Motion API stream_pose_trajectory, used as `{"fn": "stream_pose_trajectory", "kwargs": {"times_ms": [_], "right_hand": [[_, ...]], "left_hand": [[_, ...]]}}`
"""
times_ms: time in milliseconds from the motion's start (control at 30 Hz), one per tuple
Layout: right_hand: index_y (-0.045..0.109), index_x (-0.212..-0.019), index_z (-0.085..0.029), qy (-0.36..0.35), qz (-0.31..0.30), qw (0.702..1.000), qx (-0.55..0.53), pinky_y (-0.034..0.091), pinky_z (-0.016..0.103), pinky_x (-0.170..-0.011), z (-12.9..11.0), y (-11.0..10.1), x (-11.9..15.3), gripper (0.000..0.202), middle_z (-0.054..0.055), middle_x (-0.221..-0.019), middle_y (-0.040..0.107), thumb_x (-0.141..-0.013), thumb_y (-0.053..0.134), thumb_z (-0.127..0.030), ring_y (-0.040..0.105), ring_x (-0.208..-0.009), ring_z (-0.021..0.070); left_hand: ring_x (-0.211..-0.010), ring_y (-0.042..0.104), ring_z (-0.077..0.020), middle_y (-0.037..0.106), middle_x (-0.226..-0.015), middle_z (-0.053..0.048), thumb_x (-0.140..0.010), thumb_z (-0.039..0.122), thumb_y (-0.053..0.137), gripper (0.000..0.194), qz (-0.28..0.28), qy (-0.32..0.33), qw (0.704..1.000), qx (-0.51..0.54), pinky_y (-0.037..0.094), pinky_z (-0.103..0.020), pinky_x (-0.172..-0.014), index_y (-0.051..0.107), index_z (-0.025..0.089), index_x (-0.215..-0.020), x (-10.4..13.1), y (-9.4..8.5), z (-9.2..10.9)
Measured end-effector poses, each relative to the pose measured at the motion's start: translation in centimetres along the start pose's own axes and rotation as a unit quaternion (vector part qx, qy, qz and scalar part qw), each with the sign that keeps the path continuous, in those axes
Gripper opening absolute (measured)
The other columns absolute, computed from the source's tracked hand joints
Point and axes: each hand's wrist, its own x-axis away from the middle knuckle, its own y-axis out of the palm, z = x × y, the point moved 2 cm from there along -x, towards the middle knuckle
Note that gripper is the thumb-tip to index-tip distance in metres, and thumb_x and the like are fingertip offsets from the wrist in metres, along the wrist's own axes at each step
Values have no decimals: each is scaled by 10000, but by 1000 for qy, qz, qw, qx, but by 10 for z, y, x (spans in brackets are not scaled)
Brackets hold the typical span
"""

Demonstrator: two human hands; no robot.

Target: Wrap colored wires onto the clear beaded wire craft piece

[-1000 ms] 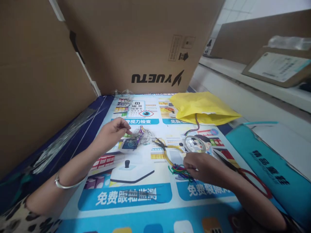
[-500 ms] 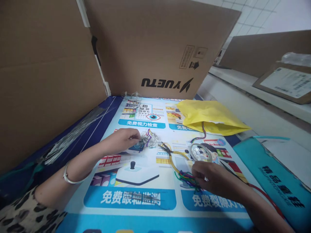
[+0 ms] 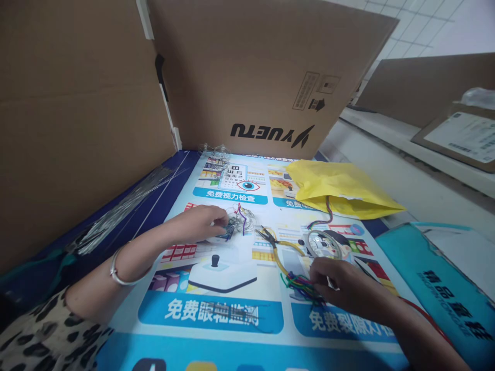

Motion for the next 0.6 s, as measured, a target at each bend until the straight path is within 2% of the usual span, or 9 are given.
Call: {"fn": "stream_pose_trajectory", "kwargs": {"times_ms": [167,400,600], "right_hand": [[534,-721,-195,9,-6,999,-30,376,227,-563,-7,-7,1,150,7,-706,585,-731,459,-66,485,-614,123],[529,-722,-196,2,10,999,-40,379,225,-564,2,0,1,166,3,-706,584,-715,451,-50,491,-617,120],[522,-709,-186,-6,7,999,-53,366,200,-533,6,1,-1,128,-6,-684,575,-721,469,-70,480,-591,102]], "left_hand": [[-856,576,-218,659,-941,-47,-789,318,515,201,-14,-6,1000,-12,371,-282,-723,629,210,-914,-1,2,-4],[-872,560,-216,649,-967,-40,-755,316,567,201,-13,-4,1000,-13,360,-268,-704,625,216,-920,1,-4,-11],[-859,566,-207,647,-974,-37,-768,367,564,262,-57,5,998,-22,363,-272,-712,617,207,-969,2,-3,-7]]}}
